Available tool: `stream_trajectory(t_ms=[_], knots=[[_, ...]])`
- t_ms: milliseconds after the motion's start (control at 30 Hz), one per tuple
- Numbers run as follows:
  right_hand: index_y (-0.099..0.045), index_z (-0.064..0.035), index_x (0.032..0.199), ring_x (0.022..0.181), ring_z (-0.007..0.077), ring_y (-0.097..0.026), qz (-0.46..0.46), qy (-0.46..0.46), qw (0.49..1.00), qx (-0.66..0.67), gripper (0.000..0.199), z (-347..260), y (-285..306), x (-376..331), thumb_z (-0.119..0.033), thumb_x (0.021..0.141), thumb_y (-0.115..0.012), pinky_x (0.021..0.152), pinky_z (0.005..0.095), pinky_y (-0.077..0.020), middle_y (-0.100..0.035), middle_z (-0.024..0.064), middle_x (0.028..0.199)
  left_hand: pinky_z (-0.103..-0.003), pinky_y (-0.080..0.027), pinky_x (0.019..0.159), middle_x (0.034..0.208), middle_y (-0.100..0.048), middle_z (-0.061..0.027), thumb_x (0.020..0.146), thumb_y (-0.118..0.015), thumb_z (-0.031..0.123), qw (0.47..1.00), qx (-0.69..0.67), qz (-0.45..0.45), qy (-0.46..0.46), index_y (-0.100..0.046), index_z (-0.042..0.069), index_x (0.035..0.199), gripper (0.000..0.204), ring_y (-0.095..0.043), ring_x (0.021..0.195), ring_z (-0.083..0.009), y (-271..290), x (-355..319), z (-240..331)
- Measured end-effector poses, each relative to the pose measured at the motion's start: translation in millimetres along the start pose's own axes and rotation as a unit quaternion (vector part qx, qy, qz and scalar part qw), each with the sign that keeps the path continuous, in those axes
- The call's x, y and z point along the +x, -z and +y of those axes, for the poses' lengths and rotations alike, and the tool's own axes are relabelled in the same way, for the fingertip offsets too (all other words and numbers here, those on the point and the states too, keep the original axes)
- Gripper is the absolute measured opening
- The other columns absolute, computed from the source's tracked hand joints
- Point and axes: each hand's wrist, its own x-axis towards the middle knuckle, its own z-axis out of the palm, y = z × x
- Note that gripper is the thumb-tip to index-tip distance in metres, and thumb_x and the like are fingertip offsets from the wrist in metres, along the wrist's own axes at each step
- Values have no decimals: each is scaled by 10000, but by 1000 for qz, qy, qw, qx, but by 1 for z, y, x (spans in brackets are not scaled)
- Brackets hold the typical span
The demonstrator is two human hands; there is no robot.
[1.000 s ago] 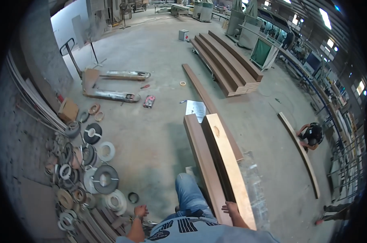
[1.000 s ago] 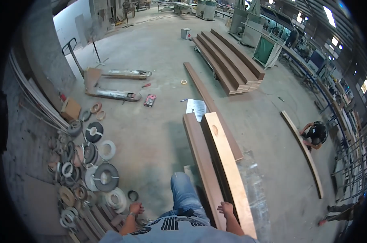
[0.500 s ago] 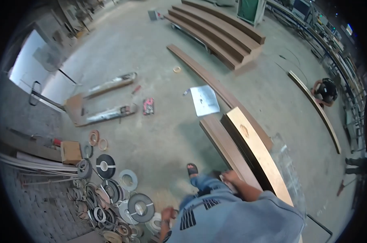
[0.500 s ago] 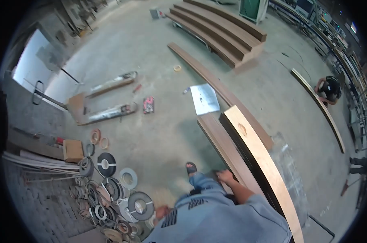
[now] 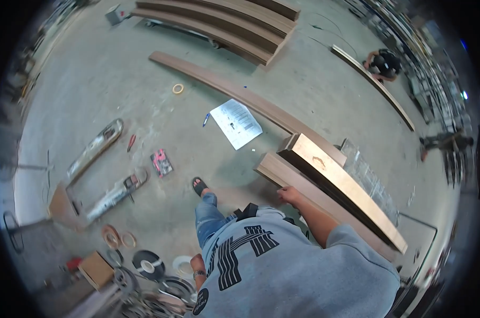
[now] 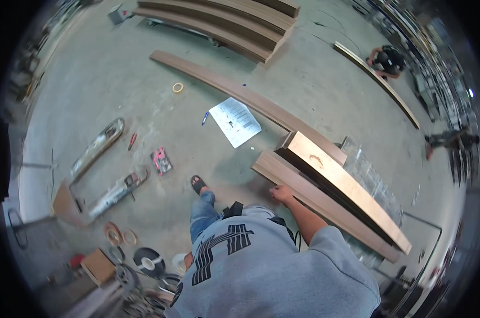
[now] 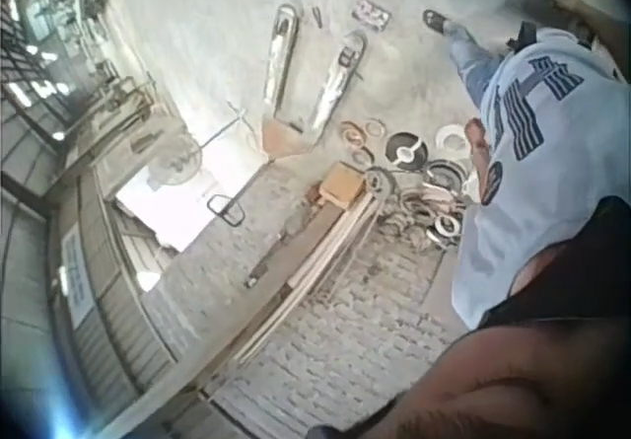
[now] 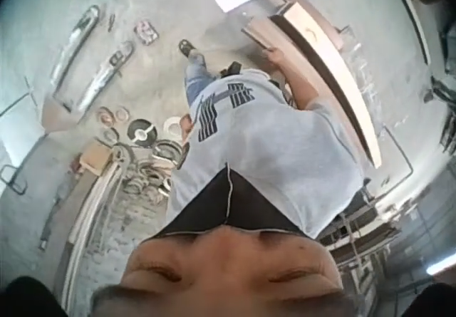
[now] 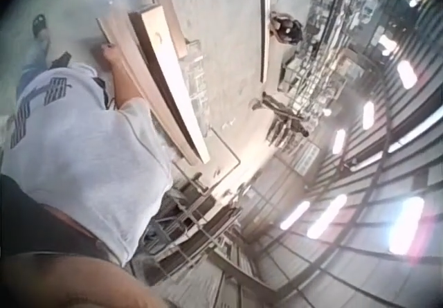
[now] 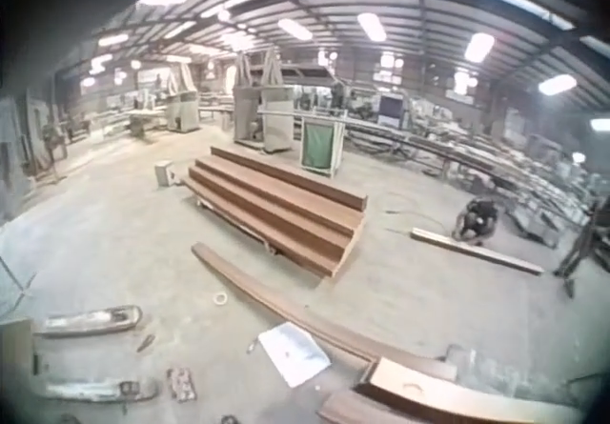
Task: Marking and applying labels to wooden boards on a factory floor using tape and a marker.
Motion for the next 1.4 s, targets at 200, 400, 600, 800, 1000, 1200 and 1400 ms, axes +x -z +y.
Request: stream_trajectory(t_ms=[200, 400, 600, 800, 1000, 1200, 1400], knots=[[-720, -23, 1057, 728, 202, -716, 40, -136, 986, 85, 318, -87, -81, 5, -300, 918, -648, 606, 333, -557, -738, 112, 864, -343, -572, 582, 814, -726, -108, 900, -586, 169, 982, 22, -119, -144, -695, 69, 862, 152, -727, 718, -224, 214, 215, 56], [-779, -121, 1046, 876, 249, -732, 43, -46, 997, -51, 380, -213, -165, 87, -407, 829, -656, 860, 373, -561, -765, 110, 942, -287, -560, 553, 880, -717, -119, 919, -606, 155, 931, -348, 80, 83, -620, 20, 1029, 174, -713, 690, -213, 440, 443, 170], [-764, -47, 1029, 697, 200, -731, -17, -52, 995, 82, 352, -384, -194, 205, -321, 830, -668, 624, 341, -583, -751, 116, 847, -286, -559, 536, 851, -714, -121, 966, -625, 249, 940, -327, 75, 61, -643, 22, 974, 228, -711, 700, -205, 536, 588, 189], [-752, -20, 1020, 684, 195, -725, -20, 13, 994, 105, 314, -592, -185, 290, -265, 831, -697, 641, 322, -581, -743, 112, 845, -333, -558, 591, 924, -734, -117, 965, -616, 242, 953, -196, -109, 203, -663, -8, 1077, 278, -719, 725, -223, 560, 628, 248], [-754, -68, 1095, 952, 221, -702, -153, 153, 976, -38, 387, -758, -162, 301, -317, 800, -763, 889, 348, -535, -756, 116, 995, -298, -519, 554, 819, -702, -72, 947, -642, 248, 972, -173, -32, 158, -702, -14, 974, 270, -658, 659, -155, 619, 724, 314], [-760, -64, 1091, 928, 210, -697, -109, 116, 987, -34, 362, -816, -192, 350, -304, 820, -762, 855, 343, -529, -759, 118, 1001, -298, -486, 524, 696, -665, -44, 923, -675, 239, 987, -81, -135, 38, -737, 3, 941, 245, -602, 570, -121, 680, 901, 367], [-748, -77, 887, 795, 298, -694, 90, 114, 989, -37, 167, -926, -252, 347, -181, 758, -721, 743, 404, -546, -726, 140, 844, -293, -552, 670, 861, -729, -107, 903, -728, 274, 962, -37, -269, -37, -739, 4, 1021, 295, -671, 771, -126, 770, 1052, 453]])
